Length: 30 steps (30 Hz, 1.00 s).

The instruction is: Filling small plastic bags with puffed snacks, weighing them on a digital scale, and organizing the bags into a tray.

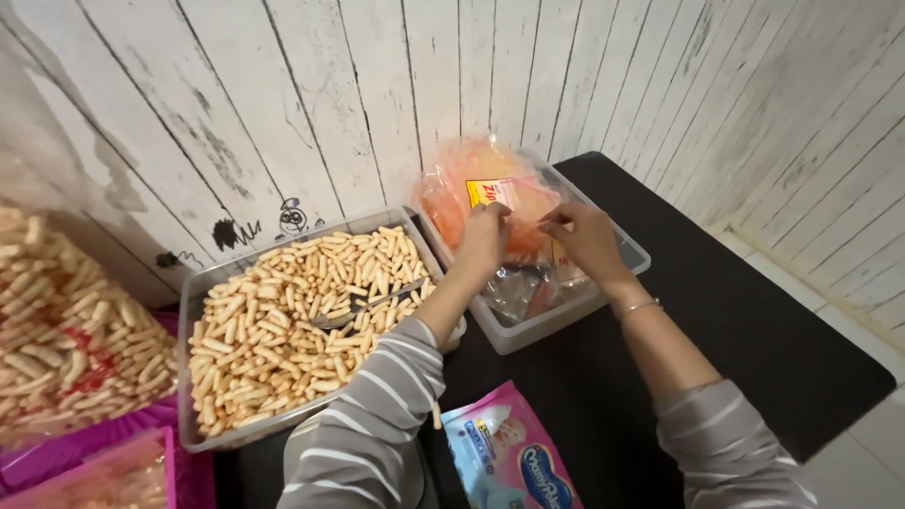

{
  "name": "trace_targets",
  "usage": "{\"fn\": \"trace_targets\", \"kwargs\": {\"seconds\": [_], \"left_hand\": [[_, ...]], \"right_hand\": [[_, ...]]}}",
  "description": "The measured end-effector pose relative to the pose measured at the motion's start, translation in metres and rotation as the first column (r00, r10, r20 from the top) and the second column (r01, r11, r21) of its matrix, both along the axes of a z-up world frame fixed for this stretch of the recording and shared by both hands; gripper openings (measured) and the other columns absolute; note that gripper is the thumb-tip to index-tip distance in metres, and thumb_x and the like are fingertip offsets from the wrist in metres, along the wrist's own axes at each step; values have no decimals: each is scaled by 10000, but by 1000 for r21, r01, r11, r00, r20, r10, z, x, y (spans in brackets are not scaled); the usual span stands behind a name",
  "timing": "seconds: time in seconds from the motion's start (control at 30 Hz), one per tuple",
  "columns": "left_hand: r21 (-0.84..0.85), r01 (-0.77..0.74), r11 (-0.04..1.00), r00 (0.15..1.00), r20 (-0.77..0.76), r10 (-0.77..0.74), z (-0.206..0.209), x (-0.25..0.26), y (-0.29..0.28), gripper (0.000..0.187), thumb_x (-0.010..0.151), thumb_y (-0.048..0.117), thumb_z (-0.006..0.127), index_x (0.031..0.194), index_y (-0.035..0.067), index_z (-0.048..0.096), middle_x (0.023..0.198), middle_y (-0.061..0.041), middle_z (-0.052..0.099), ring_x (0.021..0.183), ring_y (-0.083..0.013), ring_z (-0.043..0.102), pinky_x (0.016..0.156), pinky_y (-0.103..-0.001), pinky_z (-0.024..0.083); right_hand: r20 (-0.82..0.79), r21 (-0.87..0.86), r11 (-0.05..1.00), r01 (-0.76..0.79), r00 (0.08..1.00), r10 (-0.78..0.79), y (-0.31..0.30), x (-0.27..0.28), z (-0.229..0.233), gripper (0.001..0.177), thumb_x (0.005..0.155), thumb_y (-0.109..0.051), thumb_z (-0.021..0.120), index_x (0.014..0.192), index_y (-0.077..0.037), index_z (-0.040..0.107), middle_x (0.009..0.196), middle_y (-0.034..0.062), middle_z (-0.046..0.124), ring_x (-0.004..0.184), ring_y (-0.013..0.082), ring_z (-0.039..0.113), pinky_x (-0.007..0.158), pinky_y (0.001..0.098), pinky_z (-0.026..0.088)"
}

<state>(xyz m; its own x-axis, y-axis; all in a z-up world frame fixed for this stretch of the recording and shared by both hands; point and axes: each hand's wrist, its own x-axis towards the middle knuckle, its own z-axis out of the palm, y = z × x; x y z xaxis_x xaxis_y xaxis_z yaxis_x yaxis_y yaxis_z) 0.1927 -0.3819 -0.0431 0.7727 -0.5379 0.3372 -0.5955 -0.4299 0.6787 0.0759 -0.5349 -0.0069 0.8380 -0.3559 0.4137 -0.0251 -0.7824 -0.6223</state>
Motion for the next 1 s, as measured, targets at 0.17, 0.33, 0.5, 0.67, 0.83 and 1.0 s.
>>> {"fn": "trace_targets", "kwargs": {"seconds": [0.17,0.33,0.5,0.67,0.83,1.0], "left_hand": [[-29,-10,1000,998,-65,8,15,-12,7,293,967,381,621,1133,154,707,1003,-120,648,1018,-349,714,851,-431,599],[-141,-57,988,983,-183,30,34,-32,5,594,917,589,637,1225,81,636,1074,-159,639,1024,-337,712,872,-433,591],[-381,-40,924,960,-271,-70,81,-71,18,840,833,414,775,1440,-14,381,1131,-248,620,1039,-403,701,857,-428,585],[-427,27,904,959,-244,-144,87,-89,17,872,839,278,740,1499,26,229,1180,-308,592,1101,-489,651,927,-528,556],[-475,128,870,983,-56,-175,43,-50,4,688,860,-62,599,1465,107,321,1096,-255,568,1041,-470,661,923,-481,559],[-426,40,904,988,151,28,-2,-23,-17,380,819,-72,628,1159,92,584,1118,-188,516,1052,-385,656,915,-398,562]], "right_hand": [[209,456,886,-82,978,-17,22,-16,30,168,1005,-230,663,988,-90,754,890,132,734,840,240,725,664,327,613],[258,635,753,-174,966,5,28,-22,37,172,1034,-158,581,1020,-39,706,908,113,692,839,200,701,707,342,638],[265,607,726,-323,944,197,19,-19,27,159,916,33,682,1071,62,673,892,184,706,821,254,727,749,387,625],[274,601,728,-329,941,199,8,-8,11,167,861,24,752,1005,30,667,838,155,700,751,237,731,679,370,631],[331,579,765,-282,939,95,14,-15,22,116,941,-34,704,1015,16,631,837,197,695,734,296,738,643,426,634],[465,677,669,-308,883,-64,6,-17,25,89,1061,-97,509,1104,-74,434,912,104,717,829,223,755,708,301,636]]}}
